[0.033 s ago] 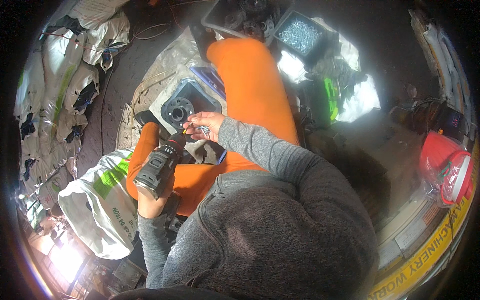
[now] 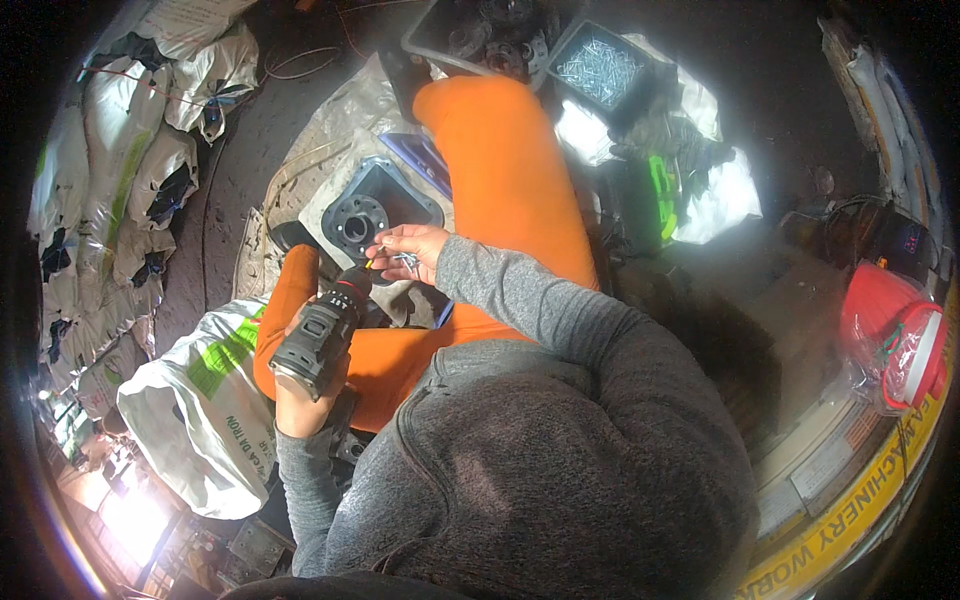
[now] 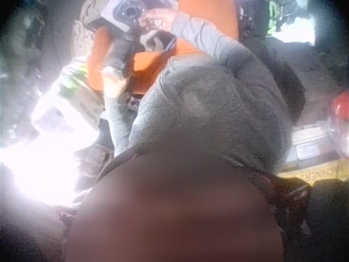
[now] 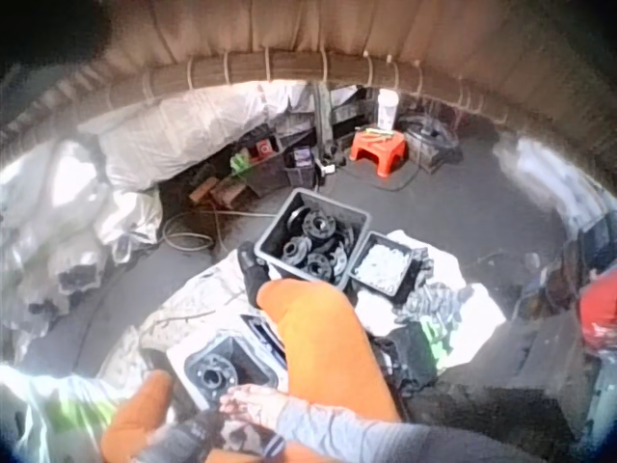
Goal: The person sits on the floor and uses a cordless impact driver to fasten screws into a black mechanical housing. They repeatedly pick up screws, align them, and drive them into place, then place the assembled unit into a white bag.
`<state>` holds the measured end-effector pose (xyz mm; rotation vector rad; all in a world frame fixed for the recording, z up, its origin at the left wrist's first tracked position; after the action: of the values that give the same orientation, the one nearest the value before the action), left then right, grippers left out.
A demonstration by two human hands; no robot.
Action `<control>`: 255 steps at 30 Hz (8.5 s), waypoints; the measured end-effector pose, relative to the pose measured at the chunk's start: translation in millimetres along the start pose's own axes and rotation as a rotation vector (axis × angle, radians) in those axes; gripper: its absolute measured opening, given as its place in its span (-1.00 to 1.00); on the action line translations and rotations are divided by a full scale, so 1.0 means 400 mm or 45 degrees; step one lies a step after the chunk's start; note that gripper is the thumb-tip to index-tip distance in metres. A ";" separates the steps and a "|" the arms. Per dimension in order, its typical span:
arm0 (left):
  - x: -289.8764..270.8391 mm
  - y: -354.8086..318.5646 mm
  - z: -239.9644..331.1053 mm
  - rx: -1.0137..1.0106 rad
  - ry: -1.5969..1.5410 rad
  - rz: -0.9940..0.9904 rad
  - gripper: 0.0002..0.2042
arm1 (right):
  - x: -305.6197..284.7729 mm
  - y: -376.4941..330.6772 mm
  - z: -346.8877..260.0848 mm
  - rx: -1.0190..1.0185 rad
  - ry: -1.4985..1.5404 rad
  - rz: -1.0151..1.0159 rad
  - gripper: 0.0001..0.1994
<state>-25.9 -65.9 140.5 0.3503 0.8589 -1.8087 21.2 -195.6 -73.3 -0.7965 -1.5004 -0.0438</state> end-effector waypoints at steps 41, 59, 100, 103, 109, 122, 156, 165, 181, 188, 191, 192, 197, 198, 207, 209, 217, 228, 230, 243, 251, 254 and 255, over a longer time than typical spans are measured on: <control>-0.133 0.334 -0.075 -0.266 0.204 -0.369 -0.60 | -0.071 0.143 -0.075 -0.335 -0.955 0.691 -0.73; -0.098 0.260 -0.102 -0.527 0.011 -0.228 -0.63 | -0.088 0.175 -0.093 -0.315 -1.156 0.558 -0.73; -0.078 -0.890 -0.619 -1.527 0.128 0.721 -0.52 | 0.050 0.025 -0.117 0.051 -0.453 0.245 -0.60; -0.267 -0.872 -0.451 -0.633 -0.605 1.079 -0.75 | 0.033 0.011 -0.135 0.048 -0.481 0.310 -0.60; -0.667 -0.642 -0.619 -0.636 0.685 1.223 -0.48 | 0.079 -0.002 -0.092 -0.004 -0.412 0.289 -0.70; -0.645 -0.479 -0.468 -0.252 0.288 1.591 -0.40 | 0.080 -0.296 -0.495 -0.692 -0.392 0.355 -0.67; 0.031 -0.146 -0.246 -0.425 -0.249 -0.096 -0.54 | 0.001 0.042 -0.870 -0.517 -1.806 0.635 -0.55; 0.191 -0.309 -0.209 -0.409 0.081 0.057 -0.20 | -0.008 0.182 -0.224 0.240 -2.047 0.303 -0.45; 0.212 -0.278 -0.207 -0.364 -0.053 0.139 -0.17 | -0.004 0.338 -0.286 0.258 -2.596 -0.012 -0.45; 0.151 -0.284 -0.198 -0.196 -0.706 0.292 -0.20 | 0.059 0.234 -0.335 -0.100 -2.143 0.276 -0.52; 0.067 -0.283 -0.177 -0.170 -0.682 0.275 -0.24 | 0.059 0.093 -0.245 0.032 -0.494 -0.122 -0.65; 0.041 -0.267 -0.159 -0.113 -0.552 0.183 -0.24 | 0.063 0.056 -0.212 0.008 -0.387 -0.140 -0.65; -0.008 -0.197 -0.096 -0.289 -0.784 0.198 -0.29 | 0.074 -0.024 -0.084 0.022 0.041 -0.133 -0.65; -0.010 -0.176 -0.078 -0.274 -0.659 0.159 -0.28 | 0.069 -0.029 -0.075 -0.004 0.098 -0.088 -0.65; 0.041 -0.103 -0.032 -0.088 -0.375 0.076 -0.29 | 0.088 -0.027 -0.046 -0.041 0.257 -0.054 -0.69; 0.039 -0.105 -0.032 -0.076 -0.371 0.113 -0.29 | 0.095 -0.025 -0.044 -0.040 0.274 -0.015 -0.70; 0.033 -0.097 -0.030 -0.093 -0.371 0.159 -0.29 | 0.119 -0.020 -0.028 -0.091 0.255 0.095 -0.74; 0.039 -0.092 -0.004 -0.031 0.075 0.123 -0.21 | 0.106 0.002 -0.001 -0.149 0.207 0.248 -0.73; 0.019 -0.085 -0.005 0.023 0.127 0.156 -0.23 | 0.097 0.006 -0.002 -0.183 0.194 0.196 -0.73; -0.126 0.025 -0.131 -0.189 -0.175 0.242 -0.72 | -0.081 0.078 -0.115 -0.320 -0.736 0.814 -0.65; -0.128 0.095 -0.172 -0.200 -0.017 0.107 -0.74 | -0.101 0.152 -0.070 -0.327 -0.890 0.674 -0.64; -0.138 0.122 -0.178 -0.337 -0.027 0.004 -0.65 | -0.097 0.165 -0.060 -0.374 -0.842 0.556 -0.53; -0.141 0.131 -0.176 -0.375 -0.038 -0.037 -0.64 | -0.094 0.167 -0.059 -0.394 -0.839 0.527 -0.55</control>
<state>32.9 12.4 104.6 0.1215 1.0962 -1.6787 70.0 -173.9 -133.1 -1.4571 -1.9334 0.3326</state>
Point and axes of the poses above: each hand's wrist, its own y-axis towards the middle knuckle, its own x-axis out of the palm, z = x × y, the point moved 6 cm from there along y, towards the middle knuckle, and after that the axes turned 6 degrees about -z, right-handed, at the moved point
